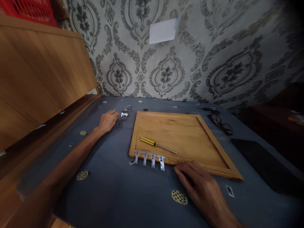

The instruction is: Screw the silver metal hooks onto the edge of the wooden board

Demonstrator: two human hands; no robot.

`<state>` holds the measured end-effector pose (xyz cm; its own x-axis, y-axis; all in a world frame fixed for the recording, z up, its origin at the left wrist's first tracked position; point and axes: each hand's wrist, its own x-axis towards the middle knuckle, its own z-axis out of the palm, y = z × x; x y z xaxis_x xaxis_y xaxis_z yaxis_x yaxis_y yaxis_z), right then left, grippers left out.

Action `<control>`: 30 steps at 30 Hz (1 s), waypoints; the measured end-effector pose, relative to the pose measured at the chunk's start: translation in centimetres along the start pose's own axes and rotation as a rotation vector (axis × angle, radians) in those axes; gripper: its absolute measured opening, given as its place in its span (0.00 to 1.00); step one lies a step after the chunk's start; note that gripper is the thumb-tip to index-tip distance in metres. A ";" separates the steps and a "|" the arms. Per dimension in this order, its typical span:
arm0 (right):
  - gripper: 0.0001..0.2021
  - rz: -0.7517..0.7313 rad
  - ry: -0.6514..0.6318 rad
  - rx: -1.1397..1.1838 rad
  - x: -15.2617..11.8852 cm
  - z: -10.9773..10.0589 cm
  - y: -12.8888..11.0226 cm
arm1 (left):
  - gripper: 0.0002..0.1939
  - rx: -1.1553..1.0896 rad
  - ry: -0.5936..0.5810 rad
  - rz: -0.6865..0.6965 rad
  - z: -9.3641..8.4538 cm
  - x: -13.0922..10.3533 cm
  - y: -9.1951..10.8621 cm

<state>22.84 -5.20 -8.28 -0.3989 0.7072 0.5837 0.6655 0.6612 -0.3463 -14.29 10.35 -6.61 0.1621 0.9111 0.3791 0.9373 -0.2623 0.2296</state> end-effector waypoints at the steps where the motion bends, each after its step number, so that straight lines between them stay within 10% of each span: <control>1: 0.12 0.005 -0.004 0.002 0.0 0.0 0.0 | 0.18 -0.015 0.023 -0.007 -0.3 0.0 0.2; 9: 0.09 0.042 -0.015 0.024 0.0 -0.3 -0.3 | 0.14 -0.374 0.030 -0.018 -3.0 -1.4 6.0; 18: 0.20 0.031 0.105 0.079 -1.6 -3.6 -4.8 | 0.06 -0.703 -0.523 0.271 -7.2 -8.0 18.0; 30: 0.10 0.291 -0.089 0.403 -6.7 -3.7 -7.9 | 0.07 -0.588 -0.700 0.428 -6.1 -10.8 21.1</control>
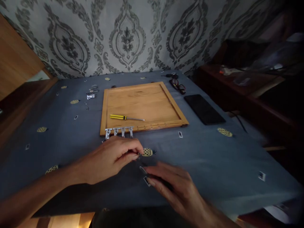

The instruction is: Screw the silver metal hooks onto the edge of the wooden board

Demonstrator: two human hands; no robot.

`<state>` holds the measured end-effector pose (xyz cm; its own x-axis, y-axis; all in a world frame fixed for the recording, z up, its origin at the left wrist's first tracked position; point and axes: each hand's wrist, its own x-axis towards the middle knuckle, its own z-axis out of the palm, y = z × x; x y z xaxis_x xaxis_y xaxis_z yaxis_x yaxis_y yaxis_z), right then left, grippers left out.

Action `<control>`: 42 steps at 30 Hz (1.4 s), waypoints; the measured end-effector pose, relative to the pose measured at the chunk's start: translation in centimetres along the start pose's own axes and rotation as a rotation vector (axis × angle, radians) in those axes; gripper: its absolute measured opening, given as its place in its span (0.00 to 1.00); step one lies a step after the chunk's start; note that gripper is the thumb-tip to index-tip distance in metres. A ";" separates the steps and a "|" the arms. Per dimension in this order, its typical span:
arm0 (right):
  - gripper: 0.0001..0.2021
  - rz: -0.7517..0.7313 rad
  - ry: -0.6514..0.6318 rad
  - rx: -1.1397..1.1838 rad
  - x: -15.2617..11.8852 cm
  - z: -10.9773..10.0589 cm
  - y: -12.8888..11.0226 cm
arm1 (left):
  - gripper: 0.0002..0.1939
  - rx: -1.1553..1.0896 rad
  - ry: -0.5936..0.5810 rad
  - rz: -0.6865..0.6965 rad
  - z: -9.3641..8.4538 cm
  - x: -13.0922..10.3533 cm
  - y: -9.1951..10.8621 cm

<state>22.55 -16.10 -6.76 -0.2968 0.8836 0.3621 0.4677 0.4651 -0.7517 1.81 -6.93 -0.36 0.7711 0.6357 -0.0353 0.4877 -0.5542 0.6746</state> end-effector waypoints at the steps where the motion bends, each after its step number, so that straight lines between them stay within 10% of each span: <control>1: 0.10 0.010 -0.024 0.036 0.0 0.1 -0.1 | 0.08 0.006 -0.010 0.007 0.1 0.1 0.0; 10: 0.13 0.196 -0.230 0.232 1.5 -0.3 -0.4 | 0.09 0.006 0.022 0.033 0.4 0.6 -0.2; 19: 0.13 0.521 0.071 0.587 4.7 -0.2 2.4 | 0.10 0.135 0.449 -0.082 -2.9 1.6 -2.7; 42: 0.12 0.771 -0.220 0.689 8.7 -0.1 4.3 | 0.12 0.297 0.165 0.031 -2.1 5.4 -5.7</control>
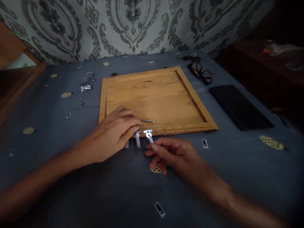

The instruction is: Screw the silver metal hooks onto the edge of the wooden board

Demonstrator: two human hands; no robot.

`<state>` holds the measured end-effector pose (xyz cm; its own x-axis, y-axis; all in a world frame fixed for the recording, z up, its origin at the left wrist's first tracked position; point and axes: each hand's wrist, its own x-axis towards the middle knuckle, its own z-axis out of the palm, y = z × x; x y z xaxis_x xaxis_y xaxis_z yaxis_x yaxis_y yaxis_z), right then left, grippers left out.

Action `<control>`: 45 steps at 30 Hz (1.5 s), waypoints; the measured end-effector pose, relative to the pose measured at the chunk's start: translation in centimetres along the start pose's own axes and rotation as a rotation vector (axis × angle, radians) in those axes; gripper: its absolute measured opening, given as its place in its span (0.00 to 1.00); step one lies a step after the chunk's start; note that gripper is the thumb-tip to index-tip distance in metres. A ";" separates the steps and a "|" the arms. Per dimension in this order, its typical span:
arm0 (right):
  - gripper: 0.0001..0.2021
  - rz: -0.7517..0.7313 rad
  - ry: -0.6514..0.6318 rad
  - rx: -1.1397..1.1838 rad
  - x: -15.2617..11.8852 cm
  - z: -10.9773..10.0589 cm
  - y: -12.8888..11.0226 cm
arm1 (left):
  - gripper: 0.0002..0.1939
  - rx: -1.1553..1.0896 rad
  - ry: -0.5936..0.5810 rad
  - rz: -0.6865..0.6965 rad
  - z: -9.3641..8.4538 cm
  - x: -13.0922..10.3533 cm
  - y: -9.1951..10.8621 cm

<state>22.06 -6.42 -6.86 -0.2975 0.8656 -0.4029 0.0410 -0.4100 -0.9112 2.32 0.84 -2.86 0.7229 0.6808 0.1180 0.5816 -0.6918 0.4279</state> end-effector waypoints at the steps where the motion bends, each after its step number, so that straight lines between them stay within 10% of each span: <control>1: 0.12 -0.004 -0.009 0.000 0.0 0.0 0.0 | 0.13 -0.007 -0.029 0.001 0.0 0.0 0.1; 10: 0.13 -0.019 -0.040 -0.010 0.4 0.0 -0.4 | 0.26 0.093 -0.098 0.036 0.5 -0.3 1.1; 37: 0.18 -0.009 -0.102 0.006 0.4 0.1 -0.3 | 0.15 0.176 -0.105 -0.057 2.0 0.1 2.1; 45: 0.10 -0.435 0.229 -0.518 -1.1 -0.6 0.6 | 0.16 0.159 -0.089 -0.080 2.2 -0.2 2.1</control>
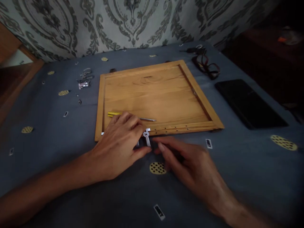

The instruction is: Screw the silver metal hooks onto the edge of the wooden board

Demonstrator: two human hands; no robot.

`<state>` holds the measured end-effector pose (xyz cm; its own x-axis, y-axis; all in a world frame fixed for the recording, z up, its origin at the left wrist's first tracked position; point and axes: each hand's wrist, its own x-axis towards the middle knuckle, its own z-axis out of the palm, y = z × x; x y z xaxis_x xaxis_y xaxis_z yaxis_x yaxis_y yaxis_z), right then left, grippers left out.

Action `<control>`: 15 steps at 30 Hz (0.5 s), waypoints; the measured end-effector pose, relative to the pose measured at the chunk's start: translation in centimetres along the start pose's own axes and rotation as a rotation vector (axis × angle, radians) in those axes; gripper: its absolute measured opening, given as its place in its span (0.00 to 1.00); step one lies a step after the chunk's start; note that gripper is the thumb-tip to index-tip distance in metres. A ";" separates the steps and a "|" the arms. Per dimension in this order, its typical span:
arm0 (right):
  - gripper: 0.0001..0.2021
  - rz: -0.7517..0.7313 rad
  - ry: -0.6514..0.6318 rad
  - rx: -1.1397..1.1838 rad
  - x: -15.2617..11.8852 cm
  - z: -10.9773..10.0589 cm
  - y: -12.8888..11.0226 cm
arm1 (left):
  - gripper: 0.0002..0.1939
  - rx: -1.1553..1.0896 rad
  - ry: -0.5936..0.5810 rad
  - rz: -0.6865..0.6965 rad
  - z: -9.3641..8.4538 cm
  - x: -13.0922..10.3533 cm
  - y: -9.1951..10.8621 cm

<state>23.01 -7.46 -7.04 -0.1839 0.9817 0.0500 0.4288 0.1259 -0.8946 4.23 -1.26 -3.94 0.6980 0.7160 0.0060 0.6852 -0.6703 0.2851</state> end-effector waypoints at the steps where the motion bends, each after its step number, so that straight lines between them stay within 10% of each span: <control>1: 0.10 -0.115 0.042 -0.110 -0.1 0.0 0.2 | 0.16 -0.009 -0.004 -0.004 0.0 0.0 0.0; 5: 0.11 -0.387 0.139 -0.394 -0.2 0.1 0.7 | 0.15 -0.034 -0.005 -0.016 -0.1 0.0 0.1; 15: 0.15 -0.481 0.177 -0.584 0.3 0.0 1.1 | 0.15 -0.039 0.016 -0.009 0.2 0.0 0.1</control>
<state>23.42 -6.99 -8.06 -0.3448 0.8020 0.4877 0.7433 0.5506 -0.3800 4.30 -1.33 -4.11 0.6885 0.7250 0.0183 0.6824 -0.6561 0.3221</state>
